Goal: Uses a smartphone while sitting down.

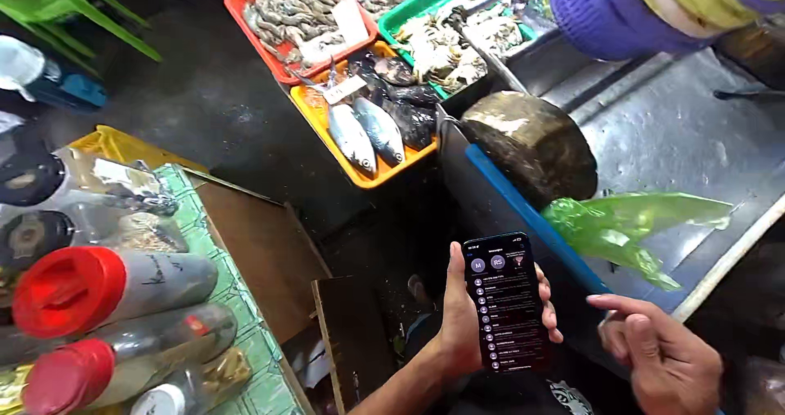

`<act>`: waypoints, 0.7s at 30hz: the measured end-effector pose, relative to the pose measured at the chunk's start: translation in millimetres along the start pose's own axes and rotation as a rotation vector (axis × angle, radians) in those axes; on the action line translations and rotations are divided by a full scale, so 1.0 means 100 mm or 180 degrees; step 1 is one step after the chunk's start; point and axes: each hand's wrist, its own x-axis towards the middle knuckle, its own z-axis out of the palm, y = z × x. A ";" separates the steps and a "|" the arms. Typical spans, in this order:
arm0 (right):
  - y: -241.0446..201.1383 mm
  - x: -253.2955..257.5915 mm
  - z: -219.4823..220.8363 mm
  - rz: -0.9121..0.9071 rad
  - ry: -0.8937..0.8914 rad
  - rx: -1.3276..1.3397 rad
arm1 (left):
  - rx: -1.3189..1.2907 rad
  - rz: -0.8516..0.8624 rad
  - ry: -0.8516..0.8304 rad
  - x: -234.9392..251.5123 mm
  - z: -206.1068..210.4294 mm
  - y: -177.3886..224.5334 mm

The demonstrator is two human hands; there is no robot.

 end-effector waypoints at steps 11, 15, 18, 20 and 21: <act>-0.21 0.71 1.22 -0.0213 0.0074 0.0236 | 0.0140 0.0587 0.0159 -0.45 -0.23 1.06; -0.18 1.11 1.57 -0.0340 0.0010 0.0644 | 0.0309 0.0851 0.0539 -0.54 -0.32 1.41; -0.24 1.42 1.85 -0.0398 -0.0227 0.0816 | 0.0668 0.1066 0.0831 -0.57 -0.36 1.72; -0.30 1.59 2.08 -0.0431 -0.0498 0.0846 | 0.0943 0.1270 0.0847 -0.58 -0.42 1.94; -0.32 1.67 2.22 -0.0461 -0.0602 0.0879 | 0.1020 0.1351 0.0839 -0.58 -0.45 2.05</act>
